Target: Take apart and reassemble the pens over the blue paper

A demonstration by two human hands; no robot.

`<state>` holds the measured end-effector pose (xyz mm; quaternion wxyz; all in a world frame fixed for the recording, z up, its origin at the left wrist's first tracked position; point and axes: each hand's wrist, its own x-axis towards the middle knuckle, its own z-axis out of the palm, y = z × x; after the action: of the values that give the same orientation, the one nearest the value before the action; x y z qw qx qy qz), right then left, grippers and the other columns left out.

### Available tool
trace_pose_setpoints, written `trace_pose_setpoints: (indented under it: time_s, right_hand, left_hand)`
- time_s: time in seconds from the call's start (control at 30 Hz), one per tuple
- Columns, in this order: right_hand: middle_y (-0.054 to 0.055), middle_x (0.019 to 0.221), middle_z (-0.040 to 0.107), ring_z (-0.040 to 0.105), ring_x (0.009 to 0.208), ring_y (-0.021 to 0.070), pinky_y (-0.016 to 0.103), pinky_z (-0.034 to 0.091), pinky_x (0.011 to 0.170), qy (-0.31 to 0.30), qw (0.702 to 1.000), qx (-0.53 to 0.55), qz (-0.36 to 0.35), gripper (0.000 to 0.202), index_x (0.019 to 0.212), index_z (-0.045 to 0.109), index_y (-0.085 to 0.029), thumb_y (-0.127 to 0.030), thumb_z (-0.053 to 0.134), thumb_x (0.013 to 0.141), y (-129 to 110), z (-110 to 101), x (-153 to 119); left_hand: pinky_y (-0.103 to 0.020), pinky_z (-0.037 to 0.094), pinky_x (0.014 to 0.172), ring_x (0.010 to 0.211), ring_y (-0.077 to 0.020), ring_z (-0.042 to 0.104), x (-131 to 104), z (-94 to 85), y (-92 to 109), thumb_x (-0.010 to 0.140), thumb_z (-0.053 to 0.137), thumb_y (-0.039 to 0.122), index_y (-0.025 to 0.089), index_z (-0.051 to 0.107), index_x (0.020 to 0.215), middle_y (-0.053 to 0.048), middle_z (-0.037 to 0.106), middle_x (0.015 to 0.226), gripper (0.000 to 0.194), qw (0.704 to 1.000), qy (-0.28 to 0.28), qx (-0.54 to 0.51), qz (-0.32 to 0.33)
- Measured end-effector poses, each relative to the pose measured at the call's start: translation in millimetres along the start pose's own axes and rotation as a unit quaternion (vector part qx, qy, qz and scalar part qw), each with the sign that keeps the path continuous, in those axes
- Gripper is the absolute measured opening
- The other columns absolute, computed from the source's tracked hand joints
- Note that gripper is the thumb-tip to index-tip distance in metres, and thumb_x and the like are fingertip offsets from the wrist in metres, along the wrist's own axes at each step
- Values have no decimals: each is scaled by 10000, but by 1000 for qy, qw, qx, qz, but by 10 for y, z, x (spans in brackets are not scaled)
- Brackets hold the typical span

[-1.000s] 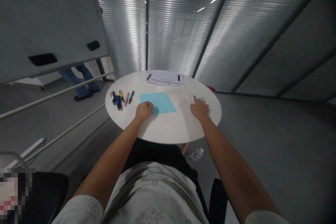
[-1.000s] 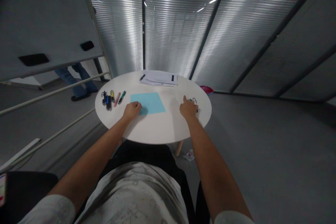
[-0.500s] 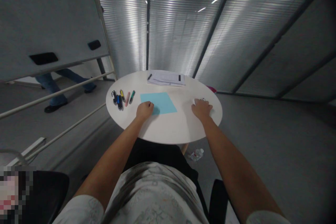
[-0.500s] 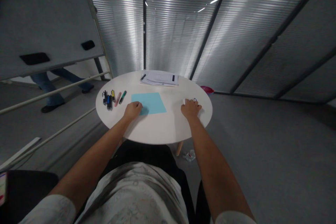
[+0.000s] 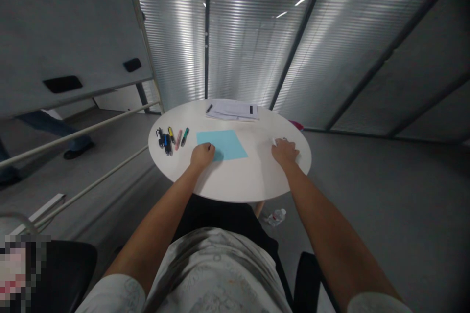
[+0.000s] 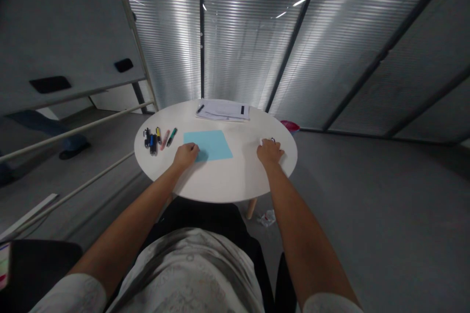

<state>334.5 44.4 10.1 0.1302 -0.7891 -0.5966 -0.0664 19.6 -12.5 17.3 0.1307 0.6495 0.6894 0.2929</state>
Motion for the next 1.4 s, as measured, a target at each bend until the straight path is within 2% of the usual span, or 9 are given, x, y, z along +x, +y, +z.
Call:
trace_pose_setpoints:
  time_s: [0.4,0.73,0.97,1.17,1.4]
  right_hand:
    - [164,1239,573,485,1155,318,451,452,866,-16,999,-43,-11,381,1239,592,-175,-321,391,950,70,-56,83]
    - [197,1236,575,515,1143,329,434,468,853,-33,996,-67,-49,406,1207,638,-158,-308,339,977,120,-123,114]
    - [195,1189,591,531,1117,318,424,468,861,-29,996,-66,-56,416,1167,660,-132,-274,340,943,140,-125,139]
    - [189,1236,558,515,1124,315,419,444,885,-37,997,-43,-59,422,1225,635,-148,-235,430,866,136,-152,120]
    - [185,1217,552,504,1121,333,467,424,875,-24,998,-39,-43,412,1221,628,-173,-239,439,861,33,-167,78]
  left_hand:
    - [-260,424,720,850,-190,638,-11,-20,8,909,391,311,162,734,866,-96,725,885,376,1000,-4,3,-2]
    - [-259,422,728,873,-192,637,-32,-55,33,912,393,310,166,730,882,-98,726,898,367,1000,-7,14,-14]
    - [-269,427,723,853,-198,644,-31,-55,13,907,398,305,174,733,868,-94,727,881,361,1000,-4,5,-5]
    - [-266,428,742,886,-195,644,-35,-53,6,912,400,309,175,727,868,-93,729,904,356,1000,-1,10,-6]
    - [-282,417,755,854,-191,624,70,-41,-72,939,323,323,172,706,891,-101,711,907,415,998,43,35,26]
